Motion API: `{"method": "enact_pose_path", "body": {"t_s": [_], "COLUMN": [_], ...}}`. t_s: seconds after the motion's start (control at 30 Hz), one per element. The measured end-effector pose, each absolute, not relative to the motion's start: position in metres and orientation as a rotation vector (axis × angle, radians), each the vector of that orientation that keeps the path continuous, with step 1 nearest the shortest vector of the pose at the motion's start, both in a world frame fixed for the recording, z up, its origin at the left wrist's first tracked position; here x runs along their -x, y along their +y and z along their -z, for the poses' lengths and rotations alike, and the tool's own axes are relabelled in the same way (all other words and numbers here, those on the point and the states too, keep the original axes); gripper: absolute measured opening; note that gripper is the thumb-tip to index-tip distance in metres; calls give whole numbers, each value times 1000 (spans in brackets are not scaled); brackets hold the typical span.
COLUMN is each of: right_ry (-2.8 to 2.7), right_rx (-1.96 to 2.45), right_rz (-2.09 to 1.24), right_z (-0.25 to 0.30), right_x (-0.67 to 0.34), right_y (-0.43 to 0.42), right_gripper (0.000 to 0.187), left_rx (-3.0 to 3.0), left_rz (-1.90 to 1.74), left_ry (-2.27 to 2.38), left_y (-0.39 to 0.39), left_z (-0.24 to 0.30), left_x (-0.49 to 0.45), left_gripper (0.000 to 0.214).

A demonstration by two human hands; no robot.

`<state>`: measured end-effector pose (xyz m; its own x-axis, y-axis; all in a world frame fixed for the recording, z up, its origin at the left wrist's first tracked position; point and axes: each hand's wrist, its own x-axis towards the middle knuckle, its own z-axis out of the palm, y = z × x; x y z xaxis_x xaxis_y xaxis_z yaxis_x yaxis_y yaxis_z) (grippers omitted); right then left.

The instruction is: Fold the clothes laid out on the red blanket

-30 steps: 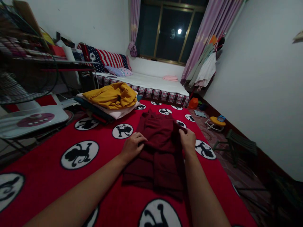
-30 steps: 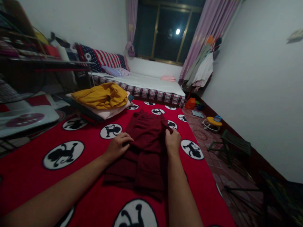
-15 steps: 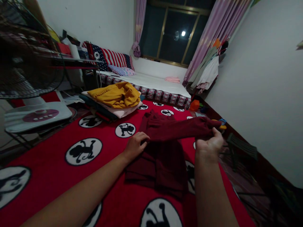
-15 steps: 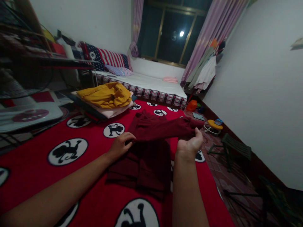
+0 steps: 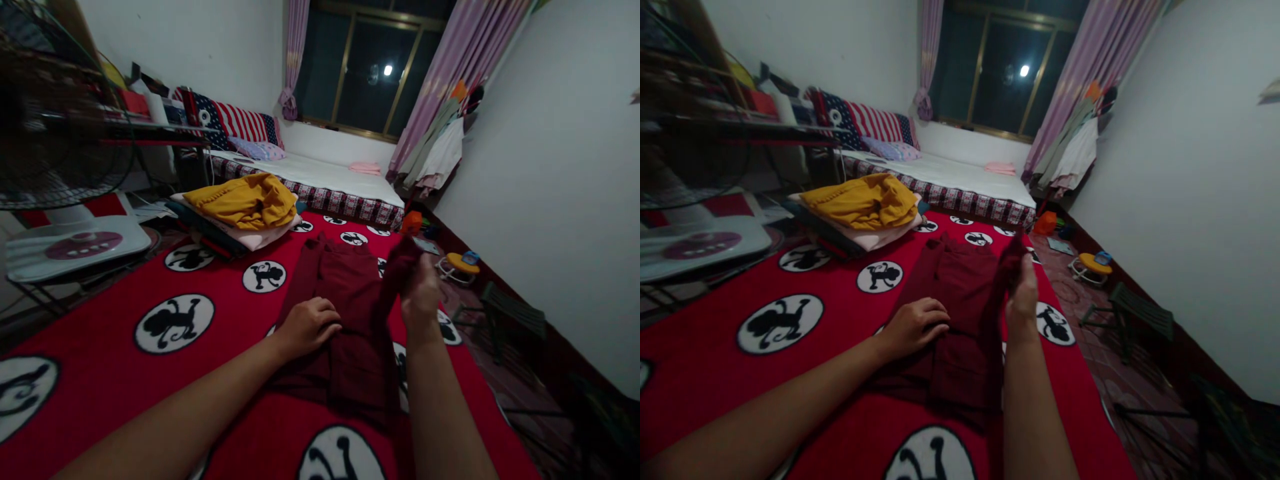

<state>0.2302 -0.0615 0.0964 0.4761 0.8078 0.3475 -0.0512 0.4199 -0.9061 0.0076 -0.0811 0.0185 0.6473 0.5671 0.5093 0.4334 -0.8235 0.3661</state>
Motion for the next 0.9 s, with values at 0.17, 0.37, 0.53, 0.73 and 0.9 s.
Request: {"method": "enact_pose_path", "body": {"t_s": [0.17,0.37,0.53,0.73,0.9], "right_ry": [-1409,-1532,-1655,-1768,-1620], "right_rx": [1443,1566,1769,1971,1907], "right_rz": [-549,-209,-131,-164,-1], "right_z": [-69,-63,-60,-53,-51], "right_x": [-201,-205,-189,-172,-164], "right_y": [-57,-16,34,64,74], "right_gripper": [36,28,29,22,33], "left_rx": [-2613,-2437,-2145,-2117,-2120], "left_rz": [-939,-1140,-1158,-1044,-1066], "left_ry": [846,1147,1460,1451,1383], "left_y": [-84,-78,-68,-68,-72], "left_z": [-16,-13,-9,-8,-12], "left_x": [-4,-4,-2,-2,-2], "left_gripper": [22,16,15,12,7]}}
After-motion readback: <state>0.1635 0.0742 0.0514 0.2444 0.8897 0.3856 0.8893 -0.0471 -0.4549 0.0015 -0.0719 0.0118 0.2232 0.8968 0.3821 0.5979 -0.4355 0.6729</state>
